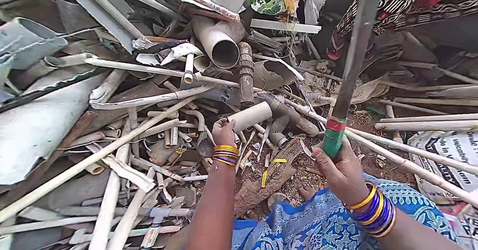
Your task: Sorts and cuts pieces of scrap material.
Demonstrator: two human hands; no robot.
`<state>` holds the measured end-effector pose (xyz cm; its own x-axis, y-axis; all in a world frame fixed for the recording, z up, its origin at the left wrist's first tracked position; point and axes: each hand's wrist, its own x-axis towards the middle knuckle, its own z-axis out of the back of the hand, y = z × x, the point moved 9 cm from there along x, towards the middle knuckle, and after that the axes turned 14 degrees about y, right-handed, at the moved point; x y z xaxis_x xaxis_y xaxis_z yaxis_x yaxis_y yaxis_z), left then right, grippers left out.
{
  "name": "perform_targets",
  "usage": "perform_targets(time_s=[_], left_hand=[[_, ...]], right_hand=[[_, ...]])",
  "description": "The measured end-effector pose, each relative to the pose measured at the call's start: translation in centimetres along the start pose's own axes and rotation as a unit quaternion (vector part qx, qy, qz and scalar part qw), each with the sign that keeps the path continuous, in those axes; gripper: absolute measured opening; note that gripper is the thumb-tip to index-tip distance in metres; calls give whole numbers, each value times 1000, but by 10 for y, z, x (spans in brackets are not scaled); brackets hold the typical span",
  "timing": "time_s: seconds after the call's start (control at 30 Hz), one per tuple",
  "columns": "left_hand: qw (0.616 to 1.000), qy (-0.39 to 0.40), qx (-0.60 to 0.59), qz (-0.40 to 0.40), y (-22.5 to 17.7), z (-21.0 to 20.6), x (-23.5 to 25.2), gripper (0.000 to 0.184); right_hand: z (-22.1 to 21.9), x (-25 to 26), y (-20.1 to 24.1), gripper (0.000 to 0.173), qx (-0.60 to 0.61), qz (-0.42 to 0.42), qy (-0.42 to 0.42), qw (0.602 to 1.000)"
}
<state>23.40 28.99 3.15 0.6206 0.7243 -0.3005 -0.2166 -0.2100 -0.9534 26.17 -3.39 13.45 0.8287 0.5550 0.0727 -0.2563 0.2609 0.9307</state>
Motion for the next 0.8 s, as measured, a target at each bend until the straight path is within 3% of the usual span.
perform_targets(time_s=[0.03,0.1,0.17,0.2,0.27,0.33,0.4,0.43,0.5,0.57,0.63,0.73,0.77,0.8], left_hand=[[1000,21,10,-21,-18,-7,-11,42],[989,70,101,-81,-54,-17,-37,41],[927,103,297,-206,-86,-20,-73,31],[858,100,397,-309,-98,-21,-99,24],[668,44,525,-526,-105,-13,-158,17],[525,17,592,-611,-96,9,-207,26],[447,-21,635,-630,-92,42,-245,28],[432,-44,651,-623,-95,61,-262,28],[442,-101,678,-579,-108,105,-294,24],[489,-189,688,-502,-132,163,-327,22],[563,-266,695,-360,-159,230,-356,20],[663,-316,667,-121,-182,321,-399,30],[676,-318,663,-56,-181,345,-408,32],[682,-309,662,0,-174,366,-413,33]], right_hand=[[-13,1,-4,47,-49,-74,87,992],[-36,-3,-19,38,-38,-221,254,941],[-39,-9,-22,32,12,-235,259,937],[-32,-10,-15,33,18,-209,233,950],[-13,-9,-2,38,5,-136,170,976],[3,-13,0,38,17,-96,120,988],[11,-17,-3,35,54,-93,89,990],[12,-19,-5,34,78,-99,80,989],[10,-23,-7,28,120,-111,61,985],[6,-26,-9,26,144,-110,61,981],[3,-22,-23,27,141,-109,65,982],[1,-3,-65,21,106,-127,79,983],[1,7,-90,24,118,-44,106,986],[0,21,-116,34,164,178,218,945]])
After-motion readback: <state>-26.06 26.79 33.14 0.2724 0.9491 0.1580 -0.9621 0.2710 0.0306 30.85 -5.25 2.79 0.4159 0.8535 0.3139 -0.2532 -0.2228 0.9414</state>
